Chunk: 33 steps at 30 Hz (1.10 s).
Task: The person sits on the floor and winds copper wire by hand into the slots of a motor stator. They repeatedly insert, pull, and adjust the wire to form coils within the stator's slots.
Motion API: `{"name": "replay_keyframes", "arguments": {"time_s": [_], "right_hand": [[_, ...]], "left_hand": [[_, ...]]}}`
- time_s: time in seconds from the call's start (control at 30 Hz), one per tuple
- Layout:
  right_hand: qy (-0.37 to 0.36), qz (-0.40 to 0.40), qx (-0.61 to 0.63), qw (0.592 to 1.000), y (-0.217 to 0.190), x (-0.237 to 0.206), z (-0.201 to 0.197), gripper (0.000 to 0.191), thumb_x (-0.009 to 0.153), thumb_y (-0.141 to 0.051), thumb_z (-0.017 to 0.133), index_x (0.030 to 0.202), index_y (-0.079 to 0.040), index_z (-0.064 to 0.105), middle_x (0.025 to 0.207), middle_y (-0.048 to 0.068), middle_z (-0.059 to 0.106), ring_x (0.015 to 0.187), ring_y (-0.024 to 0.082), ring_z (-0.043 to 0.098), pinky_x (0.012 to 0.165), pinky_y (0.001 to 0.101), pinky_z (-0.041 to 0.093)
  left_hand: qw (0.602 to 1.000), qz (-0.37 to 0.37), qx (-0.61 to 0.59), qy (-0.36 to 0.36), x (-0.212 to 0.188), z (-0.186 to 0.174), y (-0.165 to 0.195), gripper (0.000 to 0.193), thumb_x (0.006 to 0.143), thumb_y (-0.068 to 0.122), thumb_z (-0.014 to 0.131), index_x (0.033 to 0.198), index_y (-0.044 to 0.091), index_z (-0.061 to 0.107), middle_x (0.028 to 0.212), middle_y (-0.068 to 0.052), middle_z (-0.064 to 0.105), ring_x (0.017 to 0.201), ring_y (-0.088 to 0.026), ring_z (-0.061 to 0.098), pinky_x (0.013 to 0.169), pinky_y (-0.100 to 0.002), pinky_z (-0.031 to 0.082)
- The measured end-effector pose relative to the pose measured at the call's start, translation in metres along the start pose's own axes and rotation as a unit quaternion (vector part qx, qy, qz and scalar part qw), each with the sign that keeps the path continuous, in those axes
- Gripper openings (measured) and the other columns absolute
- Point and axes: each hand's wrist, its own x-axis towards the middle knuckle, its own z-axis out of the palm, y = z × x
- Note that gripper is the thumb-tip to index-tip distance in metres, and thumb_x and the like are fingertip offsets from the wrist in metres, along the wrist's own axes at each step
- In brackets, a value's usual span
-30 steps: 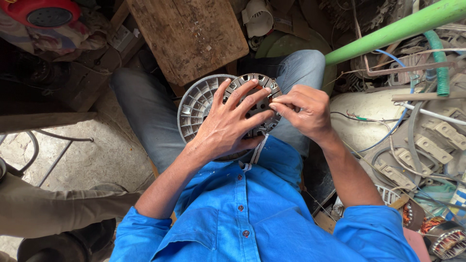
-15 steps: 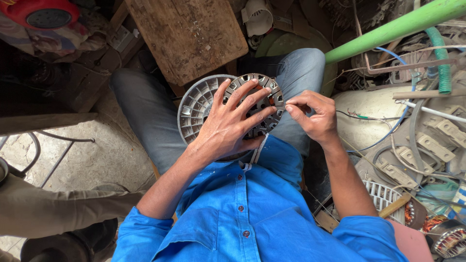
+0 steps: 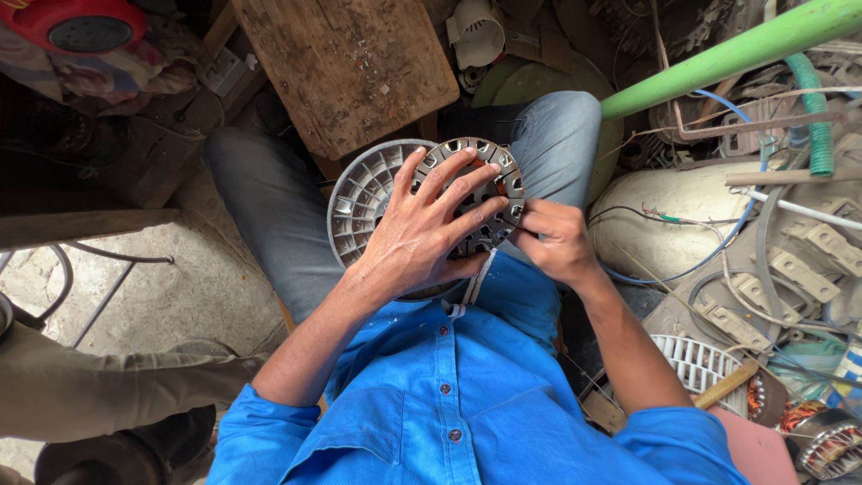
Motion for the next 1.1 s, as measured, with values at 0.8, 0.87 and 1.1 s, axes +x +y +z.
{"name": "replay_keyframes", "arguments": {"time_s": [0.8, 0.87, 1.1], "right_hand": [[0.008, 0.025, 0.013, 1.0, -0.044, 0.018, -0.026, 0.004, 0.085, 0.0, 0.075, 0.086, 0.0, 0.07, 0.066, 0.002, 0.056, 0.055, 0.009, 0.05, 0.052, 0.0272, 0.038], [0.02, 0.007, -0.02, 1.0, -0.048, 0.02, -0.026, 0.006, 0.084, 0.0, 0.075, 0.084, -0.001, 0.07, 0.064, 0.003, 0.054, 0.054, 0.01, 0.05, 0.052, 0.0284, 0.038], [0.019, -0.013, -0.034, 0.999, -0.055, 0.026, -0.026, 0.008, 0.083, 0.0, 0.075, 0.084, -0.002, 0.068, 0.064, 0.004, 0.052, 0.055, 0.013, 0.051, 0.053, 0.0304, 0.039]], "left_hand": [[1.0, 0.0, 0.007, 0.004, 0.0, -0.001, -0.001, 0.071, 0.075, 0.043, 0.085, 0.138, 0.021, 0.063, 0.156, -0.007, 0.045, 0.15, -0.03, 0.035, 0.122, -0.065, 0.022], [1.0, 0.001, 0.008, 0.002, 0.0, -0.002, -0.001, 0.07, 0.076, 0.043, 0.085, 0.138, 0.02, 0.063, 0.156, -0.007, 0.045, 0.15, -0.03, 0.035, 0.123, -0.065, 0.022], [1.0, -0.004, -0.002, 0.002, 0.001, -0.002, 0.001, 0.071, 0.075, 0.044, 0.085, 0.138, 0.021, 0.062, 0.156, -0.007, 0.045, 0.15, -0.03, 0.035, 0.122, -0.065, 0.022]]}}
